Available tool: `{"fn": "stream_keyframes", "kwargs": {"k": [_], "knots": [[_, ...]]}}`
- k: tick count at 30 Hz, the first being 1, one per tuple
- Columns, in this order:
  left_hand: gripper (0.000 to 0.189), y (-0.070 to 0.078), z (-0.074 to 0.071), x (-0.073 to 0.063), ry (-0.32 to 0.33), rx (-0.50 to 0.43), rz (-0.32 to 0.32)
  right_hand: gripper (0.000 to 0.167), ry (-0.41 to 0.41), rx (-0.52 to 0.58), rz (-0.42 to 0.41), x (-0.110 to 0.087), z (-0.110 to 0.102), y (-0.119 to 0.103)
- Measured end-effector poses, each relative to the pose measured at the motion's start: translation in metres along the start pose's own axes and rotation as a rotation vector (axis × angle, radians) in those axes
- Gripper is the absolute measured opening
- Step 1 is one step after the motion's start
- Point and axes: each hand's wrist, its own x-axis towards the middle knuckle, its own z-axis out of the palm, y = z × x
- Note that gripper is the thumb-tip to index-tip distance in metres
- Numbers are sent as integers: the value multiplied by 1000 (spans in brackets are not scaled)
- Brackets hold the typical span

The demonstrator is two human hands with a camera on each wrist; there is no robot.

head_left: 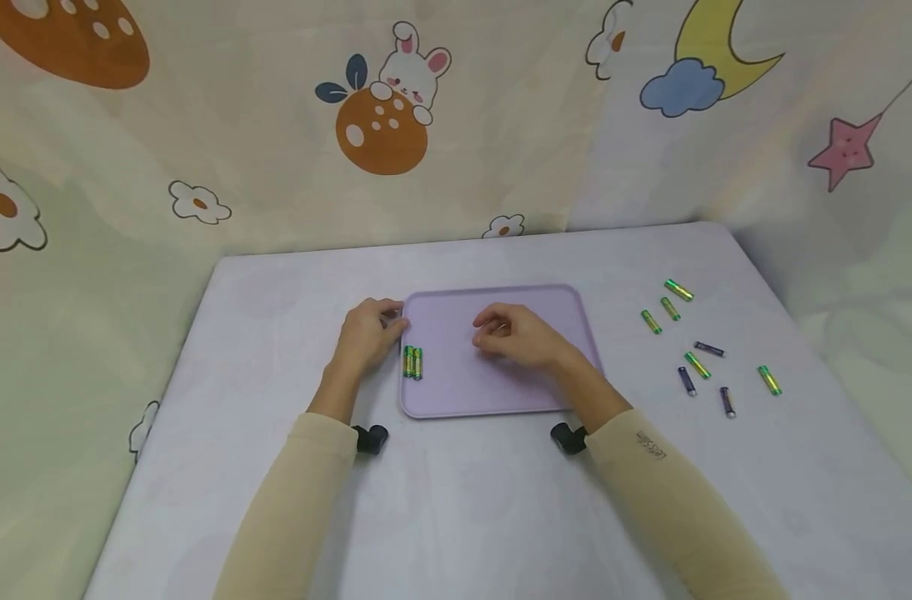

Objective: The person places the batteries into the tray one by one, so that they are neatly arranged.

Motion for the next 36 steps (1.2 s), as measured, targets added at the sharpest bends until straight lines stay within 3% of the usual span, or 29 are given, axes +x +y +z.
{"fn": "stream_keyframes", "kwargs": {"k": [11, 20, 31, 36], "knots": [[40, 0, -4, 0, -7, 22, 5, 35, 171, -69, -34, -12, -47, 22], [41, -3, -2, 1, -14, 20, -6, 36, 308, -82, -15, -31, -78, 43], [42, -1, -5, 2, -25, 28, -10, 31, 405, -147, -16, -40, -120, 65], [42, 0, -3, 2, -32, 15, -19, 35, 445, -161, 34, -48, -142, 73]]}}
